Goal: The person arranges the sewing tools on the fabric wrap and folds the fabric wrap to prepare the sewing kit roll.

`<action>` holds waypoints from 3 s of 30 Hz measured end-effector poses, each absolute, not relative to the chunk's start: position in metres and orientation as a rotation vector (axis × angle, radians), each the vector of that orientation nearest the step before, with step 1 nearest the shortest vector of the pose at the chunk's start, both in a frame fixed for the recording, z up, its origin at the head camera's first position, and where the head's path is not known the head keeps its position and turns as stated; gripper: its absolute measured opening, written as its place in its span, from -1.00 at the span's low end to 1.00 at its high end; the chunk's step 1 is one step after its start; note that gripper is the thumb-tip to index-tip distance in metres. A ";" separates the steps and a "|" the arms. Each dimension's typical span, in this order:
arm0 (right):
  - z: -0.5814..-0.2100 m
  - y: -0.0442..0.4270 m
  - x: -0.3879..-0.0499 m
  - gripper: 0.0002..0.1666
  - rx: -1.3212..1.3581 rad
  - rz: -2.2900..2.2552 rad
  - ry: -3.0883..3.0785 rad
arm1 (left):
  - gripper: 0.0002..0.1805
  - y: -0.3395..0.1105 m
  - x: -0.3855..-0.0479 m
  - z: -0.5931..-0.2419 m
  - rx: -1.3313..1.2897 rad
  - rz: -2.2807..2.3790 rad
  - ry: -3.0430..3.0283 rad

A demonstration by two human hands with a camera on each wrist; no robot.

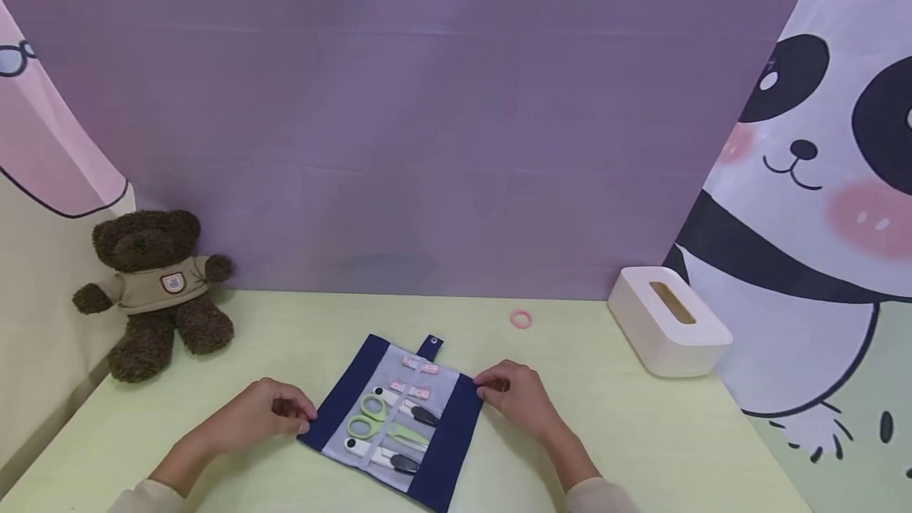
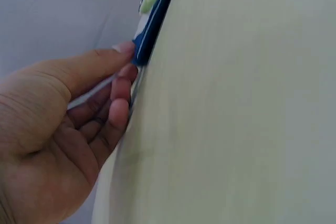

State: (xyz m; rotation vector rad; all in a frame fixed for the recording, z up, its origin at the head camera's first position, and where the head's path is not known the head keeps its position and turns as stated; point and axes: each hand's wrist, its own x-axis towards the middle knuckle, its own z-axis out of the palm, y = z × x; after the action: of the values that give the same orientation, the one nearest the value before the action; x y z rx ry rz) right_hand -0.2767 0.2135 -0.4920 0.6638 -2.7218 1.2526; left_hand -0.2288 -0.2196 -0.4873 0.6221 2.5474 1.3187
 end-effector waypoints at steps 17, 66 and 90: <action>-0.495 0.192 -0.282 -0.77 0.426 1.191 -2.776 | -0.80 -0.202 -0.224 -0.489 0.709 1.309 2.481; -0.499 0.220 -0.208 -0.63 1.104 0.954 -2.722 | -0.85 -0.172 -0.196 -0.499 1.001 1.149 2.673; -0.498 0.216 -0.232 -0.86 0.923 1.432 -2.486 | -0.84 -0.170 -0.216 -0.497 0.727 1.487 2.586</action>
State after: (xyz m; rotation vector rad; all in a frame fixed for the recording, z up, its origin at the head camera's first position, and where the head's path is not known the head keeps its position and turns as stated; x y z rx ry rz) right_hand -0.2319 0.2164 -0.4978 0.9232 -2.4856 1.4318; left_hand -0.2164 -0.1697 -0.4974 0.7265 2.5859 1.4865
